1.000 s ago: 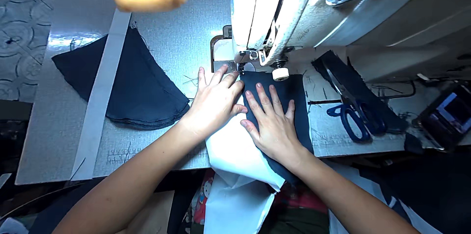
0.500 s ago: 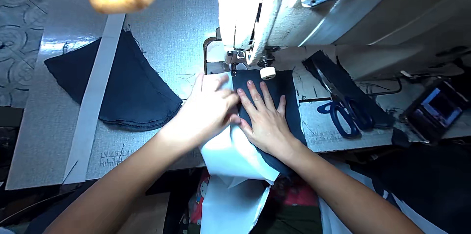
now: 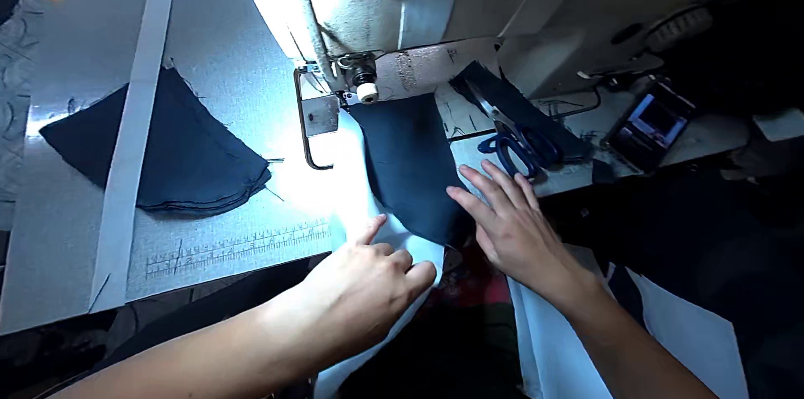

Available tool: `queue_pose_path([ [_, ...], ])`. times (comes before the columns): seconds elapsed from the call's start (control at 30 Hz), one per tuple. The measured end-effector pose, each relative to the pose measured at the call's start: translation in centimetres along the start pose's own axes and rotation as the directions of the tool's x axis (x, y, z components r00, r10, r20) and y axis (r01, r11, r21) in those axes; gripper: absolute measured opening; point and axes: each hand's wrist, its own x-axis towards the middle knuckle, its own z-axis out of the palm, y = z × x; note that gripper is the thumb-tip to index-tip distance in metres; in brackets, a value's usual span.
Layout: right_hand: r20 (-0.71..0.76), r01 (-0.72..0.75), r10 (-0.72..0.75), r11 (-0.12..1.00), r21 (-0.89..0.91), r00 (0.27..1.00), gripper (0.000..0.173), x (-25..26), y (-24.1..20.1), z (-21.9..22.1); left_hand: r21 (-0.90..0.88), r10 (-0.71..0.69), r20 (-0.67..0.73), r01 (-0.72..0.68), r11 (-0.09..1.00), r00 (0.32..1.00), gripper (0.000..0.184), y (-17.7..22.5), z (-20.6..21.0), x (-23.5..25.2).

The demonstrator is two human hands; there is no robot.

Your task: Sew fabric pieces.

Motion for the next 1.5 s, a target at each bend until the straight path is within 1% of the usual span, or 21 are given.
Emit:
queue_pose_path([
  [0.03,-0.027,0.006,-0.006,1.000,-0.003,1.000,0.057,-1.0,0.2,0.8,0.011,-0.001,-0.011,0.001,1.000,1.000,0.007,0.2,-0.1,0.2],
  [0.1,-0.118,0.033,-0.030,0.999,0.023,0.993,0.056,-2.1,0.8,2.5,0.062,-0.020,0.008,0.019,0.998,1.000,0.022,0.4,-0.2,0.5],
  [0.13,-0.176,0.057,-0.051,0.998,0.032,0.983,0.050,-2.4,1.0,3.1,0.083,-0.028,0.026,0.026,0.996,0.999,0.022,0.6,-0.2,0.6],
  [0.2,-0.290,0.106,-0.087,0.993,0.048,0.953,0.028,-2.4,1.3,3.8,0.095,-0.028,0.038,0.024,0.995,0.999,0.009,1.1,-0.3,0.7],
  [0.23,-0.331,0.129,-0.098,0.989,0.073,0.939,0.021,-2.2,1.2,3.7,0.092,-0.015,0.025,0.013,0.996,1.000,0.011,1.3,-0.1,0.7],
  [0.3,-0.372,0.168,-0.099,0.973,0.157,0.923,0.016,-2.0,1.0,3.0,0.050,0.026,-0.009,-0.025,0.998,1.000,0.013,1.7,0.3,0.7],
  [0.4,-0.351,0.209,-0.117,0.948,0.238,0.929,0.016,-1.4,0.4,1.5,0.023,0.063,-0.063,-0.062,0.998,0.996,0.019,2.1,0.7,1.0],
  [0.5,-0.303,0.258,-0.178,0.934,0.249,0.936,0.018,-1.2,-0.5,0.3,0.024,0.081,-0.087,-0.079,0.997,0.993,0.021,2.3,0.9,1.4],
  [0.6,-0.248,0.282,-0.221,0.926,0.251,0.943,0.021,-1.6,-0.7,0.2,0.018,0.076,-0.104,-0.075,0.997,0.992,0.021,2.2,0.8,1.5],
  [0.8,-0.205,0.244,-0.171,0.877,0.413,0.964,0.021,-2.9,-0.9,0.4,-0.017,0.049,-0.154,-0.052,0.998,0.987,0.021,1.9,0.7,1.3],
  [0.93,-0.220,0.232,-0.149,0.877,0.422,0.964,0.021,-3.2,-0.9,0.7,-0.040,0.018,-0.197,-0.026,0.999,0.980,0.023,1.8,0.9,1.4],
  [1.13,-0.304,0.221,-0.105,0.898,0.380,0.947,0.021,-3.1,-0.9,0.9,-0.069,-0.012,-0.240,-0.005,0.998,0.971,0.022,1.4,0.8,1.3],
  [1.33,-0.311,0.239,-0.127,0.905,0.352,0.942,0.020,-2.4,-1.0,0.6,-0.059,-0.029,-0.270,0.013,0.998,0.962,0.023,0.9,0.0,1.7],
  [1.37,-0.306,0.242,-0.135,0.907,0.344,0.942,0.019,-2.3,-0.9,0.5,-0.050,-0.032,-0.262,0.020,0.999,0.964,0.026,0.7,-0.3,1.8],
  [1.43,-0.291,0.245,-0.150,0.913,0.327,0.945,0.020,-2.1,-0.8,0.2,-0.014,-0.051,-0.243,0.050,0.999,0.969,0.037,0.3,-1.1,2.0],
  [1.5,-0.261,0.244,-0.167,0.923,0.296,0.951,0.021,-2.0,-0.7,0.0,0.030,-0.091,-0.215,0.099,0.995,0.972,0.056,-0.5,-1.9,2.2],
])
